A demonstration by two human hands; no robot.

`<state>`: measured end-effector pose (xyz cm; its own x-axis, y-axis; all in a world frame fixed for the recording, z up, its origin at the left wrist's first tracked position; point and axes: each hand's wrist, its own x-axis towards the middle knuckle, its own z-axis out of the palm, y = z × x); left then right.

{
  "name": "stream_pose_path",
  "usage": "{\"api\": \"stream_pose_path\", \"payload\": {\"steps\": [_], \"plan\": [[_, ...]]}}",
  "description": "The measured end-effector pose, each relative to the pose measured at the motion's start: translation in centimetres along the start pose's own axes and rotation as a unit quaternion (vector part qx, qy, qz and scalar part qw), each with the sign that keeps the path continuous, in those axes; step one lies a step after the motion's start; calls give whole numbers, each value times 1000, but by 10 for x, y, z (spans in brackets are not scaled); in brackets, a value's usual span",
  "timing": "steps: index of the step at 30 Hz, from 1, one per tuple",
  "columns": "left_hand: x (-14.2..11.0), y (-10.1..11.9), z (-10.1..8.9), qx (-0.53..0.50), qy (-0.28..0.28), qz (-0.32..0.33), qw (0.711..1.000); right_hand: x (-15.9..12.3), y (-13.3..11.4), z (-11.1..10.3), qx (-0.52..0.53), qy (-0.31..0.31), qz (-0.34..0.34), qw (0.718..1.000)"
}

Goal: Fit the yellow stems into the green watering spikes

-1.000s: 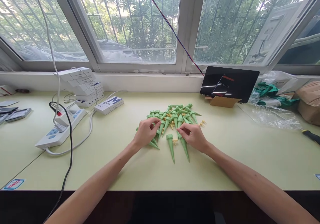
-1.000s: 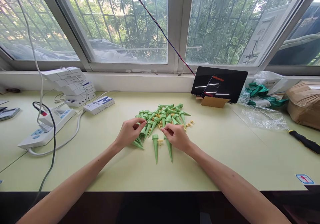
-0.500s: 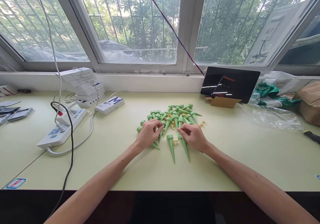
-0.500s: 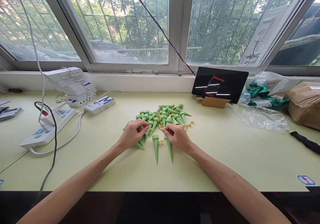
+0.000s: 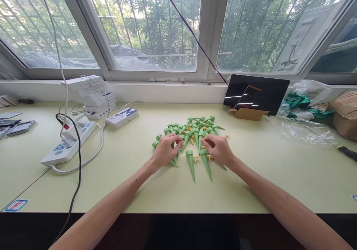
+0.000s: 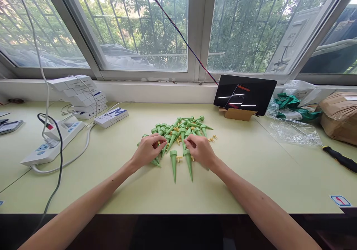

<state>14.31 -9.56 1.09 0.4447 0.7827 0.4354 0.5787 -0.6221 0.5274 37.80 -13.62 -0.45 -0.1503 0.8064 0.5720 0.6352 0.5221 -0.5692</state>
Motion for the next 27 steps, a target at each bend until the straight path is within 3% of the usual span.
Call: {"api": "stream_pose_path", "payload": {"steps": [2,5,10,16,27], "plan": [[0,0,0,-4,1,0,1000,5,6,-10,-66,37,10,997],[0,0,1,-7,2,1,1000,11,17,-27,-191,57,79,977],[-1,-1,3,-4,4,6,1000,15,28,-44,-337,-33,218,915],[-1,1,2,-7,1,10,1000,15,33,-44,-372,-134,293,871],[-2,1,4,-7,9,21,1000,16,33,-45,-377,-183,320,850]]}}
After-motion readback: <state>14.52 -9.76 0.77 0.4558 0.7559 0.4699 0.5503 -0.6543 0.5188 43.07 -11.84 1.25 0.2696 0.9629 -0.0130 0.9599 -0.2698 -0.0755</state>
